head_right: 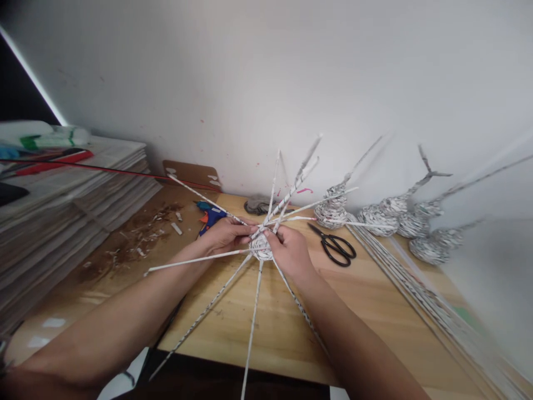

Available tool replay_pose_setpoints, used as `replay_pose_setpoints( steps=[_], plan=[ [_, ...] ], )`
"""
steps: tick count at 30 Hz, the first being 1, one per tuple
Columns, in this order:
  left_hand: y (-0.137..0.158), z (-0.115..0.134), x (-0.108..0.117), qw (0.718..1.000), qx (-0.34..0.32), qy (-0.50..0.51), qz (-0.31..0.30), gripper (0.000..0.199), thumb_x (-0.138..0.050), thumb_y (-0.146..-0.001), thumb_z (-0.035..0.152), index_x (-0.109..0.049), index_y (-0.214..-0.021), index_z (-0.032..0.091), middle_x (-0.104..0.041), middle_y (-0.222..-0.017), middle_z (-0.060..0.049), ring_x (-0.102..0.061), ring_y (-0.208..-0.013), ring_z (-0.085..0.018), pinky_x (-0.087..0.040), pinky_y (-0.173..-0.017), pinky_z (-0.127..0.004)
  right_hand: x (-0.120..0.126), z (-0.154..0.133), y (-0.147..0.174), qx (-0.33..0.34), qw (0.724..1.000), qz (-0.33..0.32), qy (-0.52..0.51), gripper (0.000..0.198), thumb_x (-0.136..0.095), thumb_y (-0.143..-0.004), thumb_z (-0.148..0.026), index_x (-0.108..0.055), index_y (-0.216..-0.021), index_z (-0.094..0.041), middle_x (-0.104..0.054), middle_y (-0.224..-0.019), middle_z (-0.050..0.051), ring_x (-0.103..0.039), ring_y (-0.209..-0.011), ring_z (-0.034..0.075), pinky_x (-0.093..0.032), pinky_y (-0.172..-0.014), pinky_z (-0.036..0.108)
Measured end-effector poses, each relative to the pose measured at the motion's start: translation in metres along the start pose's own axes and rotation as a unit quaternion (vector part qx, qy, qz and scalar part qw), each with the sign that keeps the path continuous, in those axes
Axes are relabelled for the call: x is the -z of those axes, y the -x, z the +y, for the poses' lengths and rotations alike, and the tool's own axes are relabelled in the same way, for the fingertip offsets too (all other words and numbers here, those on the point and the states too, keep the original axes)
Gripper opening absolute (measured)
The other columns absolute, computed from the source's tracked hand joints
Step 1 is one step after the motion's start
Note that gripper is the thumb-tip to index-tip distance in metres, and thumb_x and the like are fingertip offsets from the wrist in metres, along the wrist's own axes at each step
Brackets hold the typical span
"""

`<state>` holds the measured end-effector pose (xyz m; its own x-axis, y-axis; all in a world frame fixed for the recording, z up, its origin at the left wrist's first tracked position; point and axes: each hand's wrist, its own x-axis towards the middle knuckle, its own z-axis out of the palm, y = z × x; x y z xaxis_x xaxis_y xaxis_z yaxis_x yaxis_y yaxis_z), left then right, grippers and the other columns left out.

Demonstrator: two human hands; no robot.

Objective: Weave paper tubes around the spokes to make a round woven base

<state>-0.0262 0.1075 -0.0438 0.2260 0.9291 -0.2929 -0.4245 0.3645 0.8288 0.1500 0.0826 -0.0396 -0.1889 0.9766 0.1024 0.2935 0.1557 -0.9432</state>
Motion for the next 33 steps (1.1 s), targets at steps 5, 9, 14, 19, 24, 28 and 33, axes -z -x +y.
replay_pose_setpoints(
  steps=[5, 9, 14, 19, 24, 28, 33],
  plan=[
    [0.003, 0.004, 0.001, 0.999, -0.013, -0.033, 0.002, 0.032, -0.09, -0.045, 0.012, -0.077, -0.073, 0.007, -0.072, -0.068, -0.007, -0.062, -0.057, -0.01, -0.048, -0.051, -0.016, -0.006, 0.0, 0.001, 0.003, 0.998, 0.014, -0.063, 0.026, -0.064, -0.082, -0.038, -0.069, -0.096, -0.017, -0.074, -0.086, 0.007, -0.068, -0.076, 0.022, -0.052, -0.068, 0.032],
    [0.007, 0.006, 0.001, 0.995, -0.057, -0.076, -0.005, 0.031, -0.09, -0.048, 0.019, -0.078, -0.075, 0.011, -0.073, -0.071, -0.006, -0.062, -0.061, -0.011, -0.051, -0.058, -0.02, -0.012, 0.002, 0.005, 0.036, 0.994, 0.057, -0.082, 0.027, -0.064, -0.083, -0.039, -0.066, -0.099, -0.016, -0.074, -0.086, 0.007, -0.068, -0.074, 0.021, -0.053, -0.066, 0.031],
    [0.014, 0.009, -0.002, 0.98, -0.164, -0.112, -0.022, 0.026, -0.088, -0.054, 0.025, -0.075, -0.072, 0.011, -0.07, -0.065, -0.004, -0.06, -0.057, -0.01, -0.049, -0.056, -0.021, -0.012, 0.003, 0.006, 0.142, 0.985, 0.096, -0.035, 0.025, -0.064, -0.086, -0.035, -0.067, -0.104, -0.018, -0.073, -0.098, 0.008, -0.068, -0.086, 0.022, -0.053, -0.078, 0.033],
    [0.015, 0.01, 0.0, 0.971, -0.177, -0.158, -0.028, 0.027, -0.087, -0.057, 0.026, -0.073, -0.075, 0.011, -0.069, -0.062, -0.003, -0.059, -0.053, -0.011, -0.047, -0.054, -0.023, -0.008, -0.002, 0.005, 0.149, 0.985, 0.077, -0.049, 0.026, -0.066, -0.086, -0.037, -0.068, -0.105, -0.019, -0.073, -0.095, 0.007, -0.068, -0.086, 0.023, -0.054, -0.073, 0.032],
    [0.014, 0.008, 0.003, 0.955, -0.197, -0.22, -0.027, 0.027, -0.085, -0.061, 0.031, -0.07, -0.074, 0.013, -0.067, -0.059, -0.001, -0.058, -0.053, -0.011, -0.045, -0.054, -0.023, -0.008, -0.001, 0.005, 0.119, 0.988, 0.06, -0.079, 0.025, -0.065, -0.086, -0.039, -0.068, -0.1, -0.018, -0.071, -0.091, 0.006, -0.067, -0.079, 0.021, -0.054, -0.07, 0.032],
    [0.011, 0.005, 0.005, 0.95, -0.197, -0.238, -0.037, 0.025, -0.083, -0.064, 0.032, -0.069, -0.074, 0.014, -0.065, -0.058, 0.0, -0.058, -0.053, -0.011, -0.045, -0.053, -0.022, -0.009, 0.004, 0.005, 0.101, 0.991, 0.058, -0.068, 0.027, -0.063, -0.087, -0.042, -0.065, -0.097, -0.018, -0.07, -0.087, 0.007, -0.066, -0.076, 0.021, -0.053, -0.069, 0.031],
    [0.011, 0.002, 0.001, 0.947, -0.193, -0.255, -0.038, 0.026, -0.082, -0.065, 0.028, -0.072, -0.084, 0.013, -0.07, -0.071, -0.003, -0.062, -0.057, -0.012, -0.05, -0.057, -0.024, -0.008, 0.003, 0.003, 0.078, 0.994, 0.072, -0.029, 0.03, -0.061, -0.086, -0.046, -0.064, -0.094, -0.017, -0.068, -0.081, 0.006, -0.063, -0.07, 0.02, -0.051, -0.062, 0.029]
  ],
)
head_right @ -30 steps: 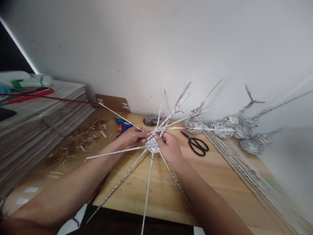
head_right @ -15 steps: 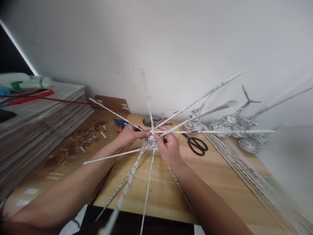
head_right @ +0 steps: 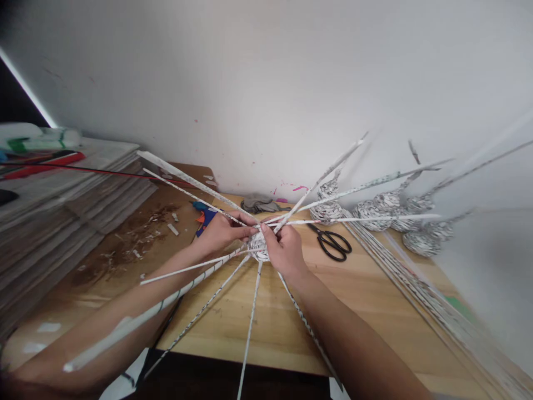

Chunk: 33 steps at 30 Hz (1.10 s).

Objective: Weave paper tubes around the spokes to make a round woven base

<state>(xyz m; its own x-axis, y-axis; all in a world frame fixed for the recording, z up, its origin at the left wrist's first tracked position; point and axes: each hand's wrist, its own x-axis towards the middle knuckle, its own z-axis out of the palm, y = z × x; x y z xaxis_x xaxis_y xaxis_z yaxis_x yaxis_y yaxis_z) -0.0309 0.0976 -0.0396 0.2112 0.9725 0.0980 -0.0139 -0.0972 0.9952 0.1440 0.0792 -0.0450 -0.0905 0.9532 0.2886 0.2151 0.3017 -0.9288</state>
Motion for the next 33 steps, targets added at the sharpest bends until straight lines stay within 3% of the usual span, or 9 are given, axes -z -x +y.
replay_pose_setpoints(
  steps=[5, 14, 20, 25, 31, 33],
  plan=[
    [0.003, 0.001, -0.01, 0.998, -0.037, -0.021, 0.056, 0.026, -0.079, -0.066, 0.024, -0.071, -0.089, 0.014, -0.073, -0.079, -0.004, -0.065, -0.061, -0.013, -0.053, -0.058, -0.024, 0.0, -0.002, -0.003, -0.019, 0.999, 0.031, -0.001, 0.032, -0.061, -0.083, -0.048, -0.064, -0.086, -0.016, -0.065, -0.073, 0.004, -0.059, -0.065, 0.018, -0.048, -0.059, 0.028],
    [0.002, -0.008, -0.011, 0.982, -0.14, -0.109, 0.065, 0.022, -0.071, -0.071, 0.017, -0.071, -0.093, 0.016, -0.074, -0.08, -0.003, -0.068, -0.073, -0.016, -0.053, -0.068, -0.025, -0.002, 0.008, -0.003, -0.018, 0.999, 0.027, 0.032, 0.031, -0.057, -0.087, -0.046, -0.066, -0.086, -0.016, -0.064, -0.071, 0.003, -0.057, -0.063, 0.017, -0.045, -0.059, 0.026],
    [0.0, -0.006, -0.005, 0.998, -0.038, -0.045, 0.024, 0.036, -0.075, -0.072, 0.03, -0.07, -0.105, 0.015, -0.073, -0.079, -0.004, -0.066, -0.063, -0.015, -0.051, -0.055, -0.023, 0.001, 0.007, -0.005, -0.007, 0.997, 0.041, 0.072, 0.029, -0.055, -0.088, -0.043, -0.066, -0.087, -0.017, -0.065, -0.071, 0.003, -0.058, -0.064, 0.017, -0.044, -0.06, 0.027],
    [-0.008, -0.008, 0.008, 0.99, 0.065, 0.1, -0.07, 0.05, -0.083, -0.063, 0.026, -0.068, -0.109, 0.015, -0.075, -0.094, -0.008, -0.069, -0.074, -0.016, -0.053, -0.063, -0.024, 0.005, 0.005, -0.008, -0.02, 0.997, 0.038, 0.07, 0.027, -0.055, -0.087, -0.042, -0.063, -0.081, -0.017, -0.064, -0.07, 0.003, -0.059, -0.066, 0.019, -0.045, -0.062, 0.028],
    [-0.01, -0.012, 0.01, 0.979, 0.14, 0.145, -0.022, 0.043, -0.087, -0.058, 0.027, -0.071, -0.096, 0.014, -0.072, -0.077, -0.006, -0.063, -0.057, -0.01, -0.043, -0.046, -0.017, 0.007, 0.004, -0.008, -0.038, 0.997, -0.067, 0.022, 0.024, -0.056, -0.087, -0.041, -0.063, -0.084, -0.018, -0.065, -0.074, 0.002, -0.06, -0.067, 0.017, -0.046, -0.062, 0.028],
    [-0.008, -0.013, 0.008, 0.979, 0.145, 0.14, -0.042, 0.041, -0.09, -0.053, 0.025, -0.072, -0.088, 0.013, -0.071, -0.074, -0.005, -0.062, -0.058, -0.01, -0.043, -0.047, -0.017, 0.006, 0.005, -0.007, -0.042, 0.994, -0.098, 0.028, 0.024, -0.057, -0.086, -0.04, -0.064, -0.084, -0.017, -0.065, -0.073, 0.003, -0.059, -0.067, 0.017, -0.046, -0.062, 0.027]
  ],
)
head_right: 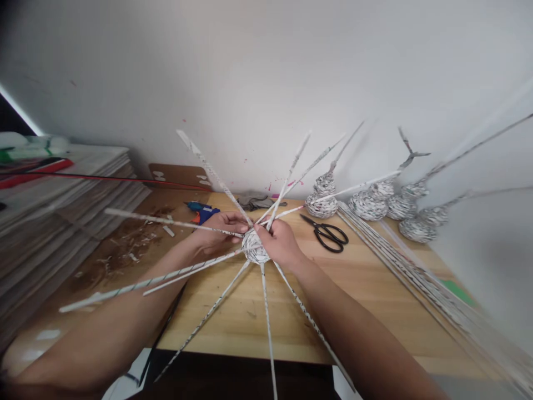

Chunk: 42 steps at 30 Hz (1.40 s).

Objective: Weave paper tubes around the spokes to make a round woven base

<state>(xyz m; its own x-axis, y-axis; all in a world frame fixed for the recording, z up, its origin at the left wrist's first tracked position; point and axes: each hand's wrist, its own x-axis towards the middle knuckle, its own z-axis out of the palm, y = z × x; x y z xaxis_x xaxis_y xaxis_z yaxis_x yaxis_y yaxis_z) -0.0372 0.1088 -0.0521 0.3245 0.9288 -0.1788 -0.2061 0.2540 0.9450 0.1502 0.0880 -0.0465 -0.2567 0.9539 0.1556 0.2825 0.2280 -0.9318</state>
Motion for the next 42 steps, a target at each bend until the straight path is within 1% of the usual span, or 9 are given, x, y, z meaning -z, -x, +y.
replay_pose_setpoints(
  steps=[3, 9, 14, 18, 28, 32, 35, 38, 42],
  plan=[
    [0.001, 0.001, -0.002, 0.999, -0.013, -0.03, -0.024, 0.043, -0.092, -0.048, 0.025, -0.073, -0.085, 0.012, -0.071, -0.071, -0.004, -0.062, -0.059, -0.011, -0.047, -0.052, -0.02, -0.001, 0.001, 0.0, 0.009, 0.999, -0.01, 0.034, 0.023, -0.056, -0.086, -0.039, -0.063, -0.082, -0.018, -0.064, -0.071, 0.002, -0.058, -0.066, 0.017, -0.045, -0.062, 0.027],
    [0.0, 0.006, -0.004, 0.995, -0.067, -0.076, -0.009, 0.049, -0.093, -0.042, 0.027, -0.069, -0.082, 0.012, -0.071, -0.068, -0.003, -0.067, -0.065, -0.016, -0.054, -0.068, -0.029, 0.001, 0.0, 0.001, 0.058, 0.993, -0.006, 0.106, 0.021, -0.052, -0.09, -0.036, -0.061, -0.085, -0.019, -0.065, -0.078, 0.003, -0.059, -0.071, 0.017, -0.044, -0.066, 0.028],
    [0.0, 0.0, -0.003, 0.981, -0.131, -0.141, -0.013, 0.043, -0.09, -0.052, 0.033, -0.07, -0.086, 0.013, -0.073, -0.074, -0.004, -0.066, -0.066, -0.016, -0.053, -0.068, -0.028, 0.001, -0.004, 0.001, 0.06, 0.989, 0.018, 0.135, 0.017, -0.051, -0.09, -0.034, -0.059, -0.086, -0.019, -0.065, -0.078, 0.003, -0.059, -0.071, 0.017, -0.043, -0.067, 0.029],
    [0.0, -0.004, -0.004, 0.972, -0.175, -0.154, -0.013, 0.033, -0.087, -0.058, 0.035, -0.069, -0.078, 0.015, -0.071, -0.073, -0.002, -0.064, -0.067, -0.015, -0.05, -0.066, -0.026, -0.001, -0.005, 0.002, 0.052, 0.99, 0.034, 0.127, 0.017, -0.051, -0.089, -0.034, -0.059, -0.088, -0.019, -0.065, -0.081, 0.003, -0.06, -0.074, 0.018, -0.043, -0.068, 0.029],
    [0.004, -0.004, -0.008, 0.986, -0.127, -0.111, -0.002, 0.037, -0.084, -0.061, 0.04, -0.057, -0.07, 0.016, -0.064, -0.065, 0.001, -0.059, -0.058, -0.012, -0.047, -0.058, -0.024, -0.001, -0.003, 0.003, 0.056, 0.987, 0.052, 0.14, 0.012, -0.048, -0.09, -0.031, -0.056, -0.091, -0.021, -0.065, -0.085, 0.003, -0.06, -0.079, 0.02, -0.044, -0.075, 0.031],
    [0.006, -0.002, -0.011, 0.985, -0.106, -0.13, -0.027, 0.033, -0.083, -0.063, 0.038, -0.063, -0.079, 0.017, -0.069, -0.071, -0.001, -0.064, -0.065, -0.015, -0.049, -0.061, -0.026, -0.002, -0.001, 0.002, 0.053, 0.986, 0.051, 0.148, 0.013, -0.048, -0.09, -0.031, -0.056, -0.089, -0.021, -0.064, -0.083, 0.004, -0.059, -0.078, 0.02, -0.043, -0.073, 0.031],
    [0.007, -0.001, -0.014, 0.981, -0.109, -0.16, 0.0, 0.032, -0.084, -0.061, 0.033, -0.066, -0.081, 0.016, -0.07, -0.07, -0.001, -0.064, -0.065, -0.016, -0.049, -0.061, -0.025, -0.002, 0.002, 0.002, 0.054, 0.987, 0.04, 0.146, 0.015, -0.049, -0.09, -0.034, -0.056, -0.088, -0.02, -0.063, -0.081, 0.003, -0.058, -0.077, 0.019, -0.043, -0.071, 0.031],
    [0.005, -0.002, -0.013, 0.976, -0.111, -0.181, 0.035, 0.034, -0.084, -0.06, 0.031, -0.069, -0.087, 0.016, -0.07, -0.069, -0.001, -0.064, -0.062, -0.015, -0.049, -0.06, -0.025, -0.002, 0.005, 0.001, 0.053, 0.993, 0.019, 0.105, 0.02, -0.049, -0.091, -0.037, -0.058, -0.091, -0.019, -0.063, -0.083, 0.003, -0.058, -0.078, 0.018, -0.044, -0.072, 0.03],
    [0.0, -0.004, -0.005, 0.972, -0.129, -0.191, 0.032, 0.041, -0.084, -0.061, 0.033, -0.074, -0.096, 0.015, -0.075, -0.084, -0.006, -0.069, -0.075, -0.02, -0.053, -0.071, -0.029, 0.0, 0.004, -0.001, 0.003, 1.0, -0.008, -0.021, 0.028, -0.053, -0.088, -0.045, -0.059, -0.097, -0.019, -0.066, -0.082, 0.002, -0.06, -0.073, 0.017, -0.048, -0.066, 0.029]
  ],
)
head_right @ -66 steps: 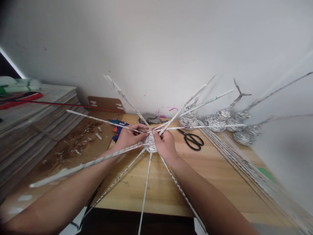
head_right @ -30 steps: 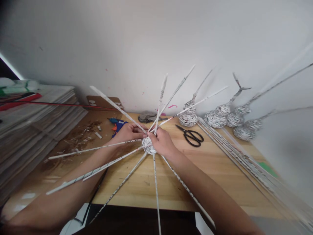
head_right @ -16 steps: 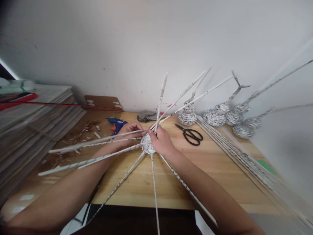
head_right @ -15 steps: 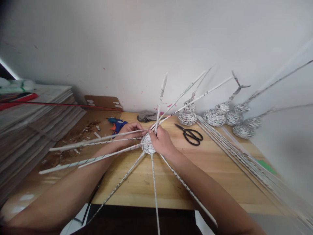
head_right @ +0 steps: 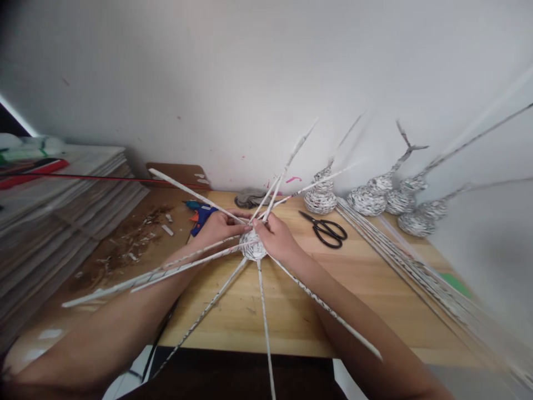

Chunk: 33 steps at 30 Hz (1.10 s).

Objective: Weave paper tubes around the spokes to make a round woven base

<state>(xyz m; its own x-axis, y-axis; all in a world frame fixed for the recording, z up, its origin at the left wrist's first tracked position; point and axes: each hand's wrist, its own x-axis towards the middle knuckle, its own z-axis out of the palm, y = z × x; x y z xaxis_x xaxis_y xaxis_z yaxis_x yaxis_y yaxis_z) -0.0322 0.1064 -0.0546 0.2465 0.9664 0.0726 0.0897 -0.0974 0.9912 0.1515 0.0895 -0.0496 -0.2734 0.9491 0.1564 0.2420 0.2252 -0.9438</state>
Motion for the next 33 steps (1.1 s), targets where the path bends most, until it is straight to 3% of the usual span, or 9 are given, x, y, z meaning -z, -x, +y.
replay_pose_setpoints(
  steps=[3, 6, 12, 17, 22, 25, 28, 33],
  plan=[
    [-0.002, -0.001, 0.004, 0.999, -0.008, 0.034, 0.029, 0.036, -0.084, -0.059, 0.034, -0.076, -0.087, 0.014, -0.076, -0.086, -0.008, -0.069, -0.078, -0.021, -0.053, -0.076, -0.031, 0.002, -0.004, -0.001, -0.055, 0.996, -0.014, -0.067, 0.027, -0.061, -0.081, -0.044, -0.061, -0.093, -0.02, -0.067, -0.076, 0.001, -0.061, -0.064, 0.017, -0.048, -0.059, 0.029],
    [-0.001, 0.001, 0.002, 0.995, 0.009, 0.077, 0.059, 0.036, -0.087, -0.054, 0.033, -0.076, -0.081, 0.012, -0.075, -0.077, -0.007, -0.067, -0.07, -0.018, -0.052, -0.073, -0.031, 0.003, -0.008, -0.001, -0.074, 0.996, -0.006, -0.051, 0.022, -0.063, -0.079, -0.042, -0.061, -0.084, -0.02, -0.066, -0.068, 0.0, -0.057, -0.053, 0.015, -0.045, -0.052, 0.028],
    [0.0, 0.001, -0.004, 0.988, 0.063, 0.129, 0.058, 0.036, -0.09, -0.049, 0.03, -0.072, -0.073, 0.011, -0.071, -0.068, -0.006, -0.064, -0.061, -0.016, -0.05, -0.063, -0.029, 0.003, -0.006, 0.001, 0.004, 0.996, 0.048, 0.081, 0.015, -0.061, -0.082, -0.034, -0.064, -0.08, -0.019, -0.071, -0.076, 0.003, -0.064, -0.066, 0.017, -0.046, -0.061, 0.028],
    [0.0, 0.001, -0.004, 0.99, 0.059, 0.103, 0.07, 0.03, -0.088, -0.051, 0.028, -0.07, -0.069, 0.013, -0.07, -0.065, -0.004, -0.061, -0.059, -0.015, -0.048, -0.06, -0.026, 0.002, -0.003, 0.001, 0.028, 0.996, 0.03, 0.073, 0.012, -0.06, -0.085, -0.033, -0.06, -0.087, -0.02, -0.072, -0.08, 0.003, -0.066, -0.07, 0.017, -0.048, -0.063, 0.028],
    [0.003, 0.005, -0.007, 0.992, 0.017, 0.11, 0.067, 0.029, -0.088, -0.053, 0.03, -0.071, -0.07, 0.014, -0.07, -0.066, -0.003, -0.062, -0.061, -0.015, -0.047, -0.063, -0.027, 0.0, -0.004, 0.0, -0.008, 0.999, 0.036, 0.008, 0.02, -0.062, -0.084, -0.039, -0.062, -0.09, -0.02, -0.07, -0.073, 0.001, -0.064, -0.063, 0.016, -0.046, -0.058, 0.027],
    [0.005, 0.008, -0.009, 0.989, 0.021, 0.127, 0.066, 0.029, -0.089, -0.051, 0.029, -0.072, -0.069, 0.014, -0.071, -0.067, -0.004, -0.062, -0.062, -0.016, -0.047, -0.064, -0.028, -0.002, -0.004, -0.002, -0.04, 0.991, 0.033, -0.126, 0.025, -0.072, -0.076, -0.04, -0.064, -0.088, -0.02, -0.071, -0.076, 0.001, -0.065, -0.065, 0.016, -0.048, -0.06, 0.027],
    [0.005, 0.01, -0.011, 0.987, 0.035, 0.146, 0.06, 0.028, -0.089, -0.049, 0.026, -0.072, -0.068, 0.013, -0.071, -0.066, -0.004, -0.063, -0.062, -0.017, -0.048, -0.065, -0.029, -0.004, -0.002, -0.005, -0.031, 0.972, 0.059, -0.225, 0.029, -0.08, -0.067, -0.037, -0.065, -0.082, -0.019, -0.071, -0.077, 0.001, -0.064, -0.066, 0.016, -0.05, -0.064, 0.029],
    [0.006, 0.008, -0.018, 0.976, 0.042, 0.206, 0.056, 0.026, -0.088, -0.049, 0.024, -0.07, -0.066, 0.015, -0.068, -0.062, -0.001, -0.06, -0.057, -0.014, -0.047, -0.063, -0.028, -0.007, -0.005, -0.004, 0.01, 0.968, 0.156, -0.195, 0.029, -0.081, -0.066, -0.038, -0.063, -0.076, -0.018, -0.067, -0.067, 0.0, -0.059, -0.06, 0.013, -0.047, -0.058, 0.026]
  ],
)
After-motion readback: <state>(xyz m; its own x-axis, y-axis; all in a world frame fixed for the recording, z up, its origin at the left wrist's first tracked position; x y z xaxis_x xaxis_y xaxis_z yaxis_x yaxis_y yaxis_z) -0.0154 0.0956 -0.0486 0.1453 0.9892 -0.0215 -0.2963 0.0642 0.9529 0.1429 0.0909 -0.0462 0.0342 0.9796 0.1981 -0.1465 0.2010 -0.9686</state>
